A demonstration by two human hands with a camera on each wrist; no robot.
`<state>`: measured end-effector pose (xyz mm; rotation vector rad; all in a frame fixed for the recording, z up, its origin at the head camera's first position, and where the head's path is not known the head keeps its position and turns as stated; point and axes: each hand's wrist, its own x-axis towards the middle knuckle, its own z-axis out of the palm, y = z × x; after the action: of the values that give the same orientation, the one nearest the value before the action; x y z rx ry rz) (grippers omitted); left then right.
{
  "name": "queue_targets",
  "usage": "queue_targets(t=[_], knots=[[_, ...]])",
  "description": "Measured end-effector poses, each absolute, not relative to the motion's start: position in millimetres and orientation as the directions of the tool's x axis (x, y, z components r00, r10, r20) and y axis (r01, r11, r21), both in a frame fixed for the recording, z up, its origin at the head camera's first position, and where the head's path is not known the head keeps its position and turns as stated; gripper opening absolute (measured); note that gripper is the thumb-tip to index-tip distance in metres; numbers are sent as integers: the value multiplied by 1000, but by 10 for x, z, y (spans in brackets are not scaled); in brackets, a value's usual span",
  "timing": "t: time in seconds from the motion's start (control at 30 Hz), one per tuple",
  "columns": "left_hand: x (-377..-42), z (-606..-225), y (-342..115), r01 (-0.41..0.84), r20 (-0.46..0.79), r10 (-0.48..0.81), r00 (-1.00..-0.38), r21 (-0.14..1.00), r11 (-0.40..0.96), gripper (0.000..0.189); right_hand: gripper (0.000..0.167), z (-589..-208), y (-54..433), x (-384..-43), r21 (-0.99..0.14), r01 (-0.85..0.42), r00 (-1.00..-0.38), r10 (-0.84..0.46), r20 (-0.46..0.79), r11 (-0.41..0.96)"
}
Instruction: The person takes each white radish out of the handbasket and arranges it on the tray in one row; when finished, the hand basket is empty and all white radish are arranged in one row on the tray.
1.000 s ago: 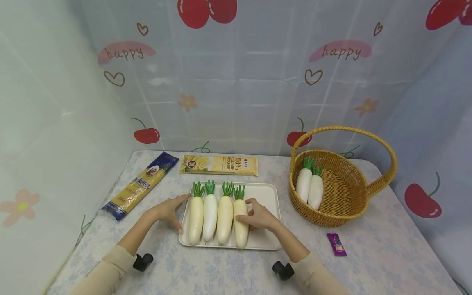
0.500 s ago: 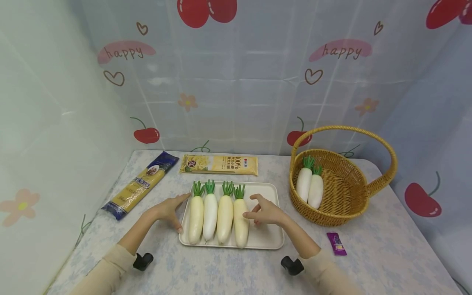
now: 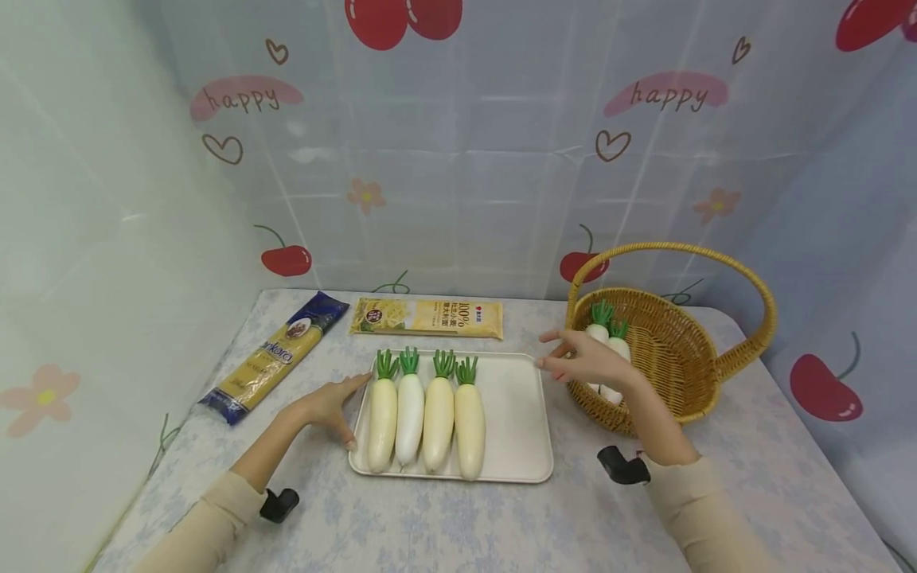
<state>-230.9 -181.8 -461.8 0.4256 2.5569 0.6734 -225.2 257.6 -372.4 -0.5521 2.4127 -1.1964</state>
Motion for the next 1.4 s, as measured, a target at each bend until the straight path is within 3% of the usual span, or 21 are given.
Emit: queue_targets(t=[0.2,0.5,0.93,1.4], knots=[[-2303,-4609,-1810,175,-356,397,-846,517,838,120,55,-3536,2957,-2429,-760,-141,-888,-420,-187,635],[-2309,-4612,-1813,157,-369,382,-847,512,845,122,68,-3667,3292,-2794,-704,-48,-936,-278,-215,708],[-2311,-4605,-1810,153,-372,382,-846,517,842,122,73,-3752,3288,-3138,-575,-16,-937,-212,-277,818],[-2308,-4598,-1805,155,-370,386,-845,522,839,122,67,-3925,3294,-3203,-552,1,-913,-224,-340,834]])
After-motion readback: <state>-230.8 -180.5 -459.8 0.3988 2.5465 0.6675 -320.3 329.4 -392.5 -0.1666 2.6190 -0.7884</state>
